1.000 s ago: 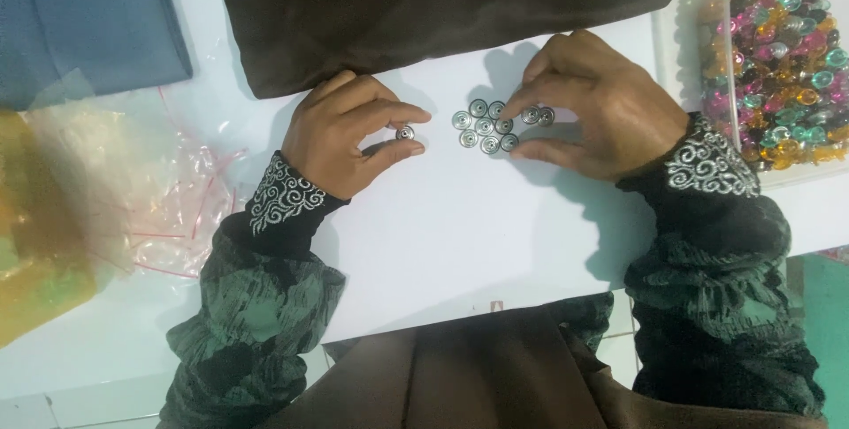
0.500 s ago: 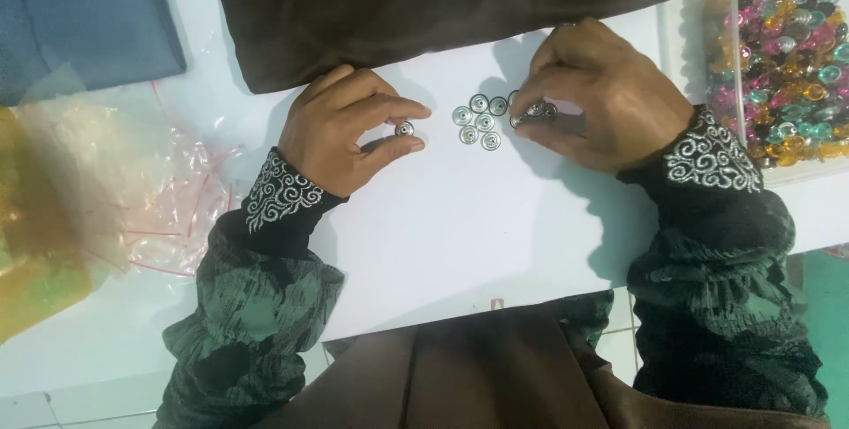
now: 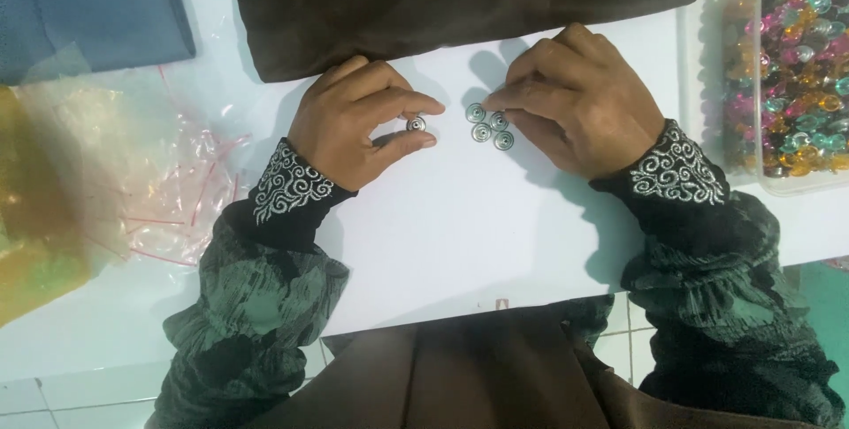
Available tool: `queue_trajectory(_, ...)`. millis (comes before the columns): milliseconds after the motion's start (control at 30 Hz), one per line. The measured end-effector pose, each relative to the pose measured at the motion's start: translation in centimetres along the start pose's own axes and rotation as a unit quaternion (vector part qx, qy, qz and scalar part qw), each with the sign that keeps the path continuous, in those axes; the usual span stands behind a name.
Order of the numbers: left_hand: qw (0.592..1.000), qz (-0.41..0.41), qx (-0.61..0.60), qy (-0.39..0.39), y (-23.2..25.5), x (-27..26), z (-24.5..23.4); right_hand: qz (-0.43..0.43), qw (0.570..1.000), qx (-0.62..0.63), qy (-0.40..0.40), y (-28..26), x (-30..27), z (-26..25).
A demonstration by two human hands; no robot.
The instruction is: Picking up small black beads from a table and placing them into a small resealable plastic bag.
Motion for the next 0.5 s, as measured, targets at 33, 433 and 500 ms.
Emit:
queue_trajectory(33,1.000,0.000,0.000,0.000,0.09,0.02,-0.03,0.000,1.000,0.000,0.000,0.09,-0.10,-0.04)
queue_trajectory(433,1.000,-0.002,0.014,-0.006,-0.07,-0.11,0.00,0.007,0.999,0.040,-0.031,-0.15,-0.24,-0.39)
queue_trajectory(500,1.000,0.003,0.006,0.002,-0.04,-0.12,-0.05,0.013,0.999,0.029,-0.028,0.05,-0.39,-0.20)
Point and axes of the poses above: each hand's wrist, its own x-axis towards the middle knuckle, its own z-axis out of the palm, y = z × x, the point moved 3 cm from there along x, towards the middle knuckle
